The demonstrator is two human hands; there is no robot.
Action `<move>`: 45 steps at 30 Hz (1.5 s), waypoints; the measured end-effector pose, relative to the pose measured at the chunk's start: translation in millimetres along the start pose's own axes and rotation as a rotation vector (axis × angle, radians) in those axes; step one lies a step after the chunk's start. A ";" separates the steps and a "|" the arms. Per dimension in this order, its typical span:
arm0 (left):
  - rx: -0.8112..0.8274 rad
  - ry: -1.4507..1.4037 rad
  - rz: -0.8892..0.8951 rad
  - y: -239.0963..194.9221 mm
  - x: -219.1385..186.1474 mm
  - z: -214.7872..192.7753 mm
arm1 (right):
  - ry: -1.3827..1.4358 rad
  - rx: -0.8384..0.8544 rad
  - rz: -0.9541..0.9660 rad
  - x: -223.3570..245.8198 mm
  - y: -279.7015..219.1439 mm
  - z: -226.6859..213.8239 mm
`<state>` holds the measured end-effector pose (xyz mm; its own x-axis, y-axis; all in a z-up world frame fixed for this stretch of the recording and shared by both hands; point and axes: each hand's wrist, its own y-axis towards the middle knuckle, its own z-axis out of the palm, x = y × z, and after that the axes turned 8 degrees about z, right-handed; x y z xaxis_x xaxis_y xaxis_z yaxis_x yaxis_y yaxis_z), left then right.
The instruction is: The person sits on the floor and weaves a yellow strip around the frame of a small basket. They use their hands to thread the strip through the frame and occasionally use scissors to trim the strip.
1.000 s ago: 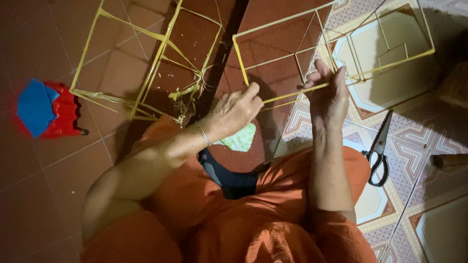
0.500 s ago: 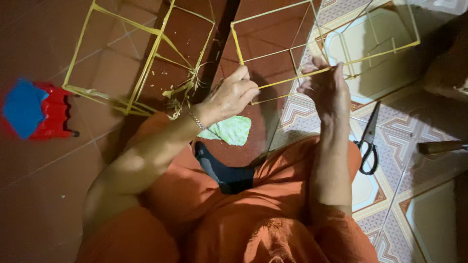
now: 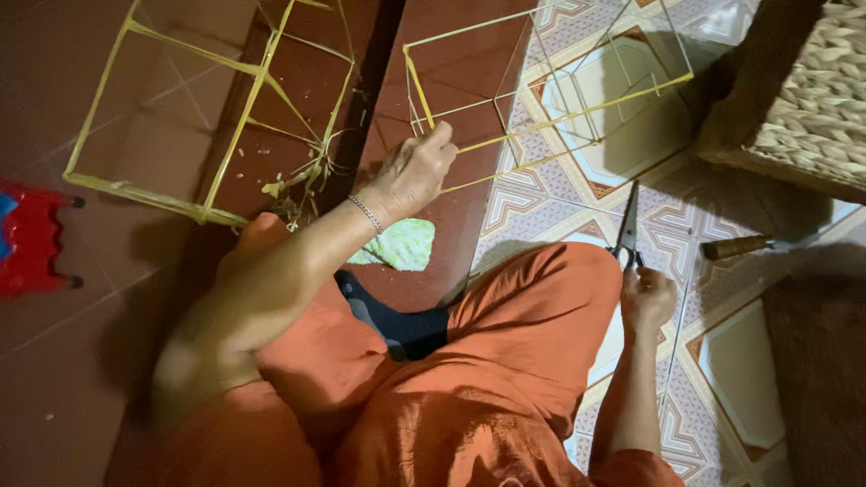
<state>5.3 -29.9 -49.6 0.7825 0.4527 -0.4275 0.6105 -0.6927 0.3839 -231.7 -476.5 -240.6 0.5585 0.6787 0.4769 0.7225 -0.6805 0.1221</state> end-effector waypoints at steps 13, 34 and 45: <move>-0.127 -0.548 -0.585 -12.4 17.1 0.1 | -0.279 0.048 -0.184 8.8 1.4 3.5; 0.047 -0.321 -0.567 -16.3 25.4 6.8 | 0.977 0.682 0.218 61.3 28.9 -75.6; -0.062 -0.430 -0.578 -23.7 28.0 19.5 | 0.767 1.362 -0.145 212.7 -44.1 -70.9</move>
<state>10.3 -11.8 -86.6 0.2226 0.4675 -0.8555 0.9282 -0.3700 0.0393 -173.6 -321.7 -82.9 0.4285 0.1289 0.8943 0.7962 0.4141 -0.4411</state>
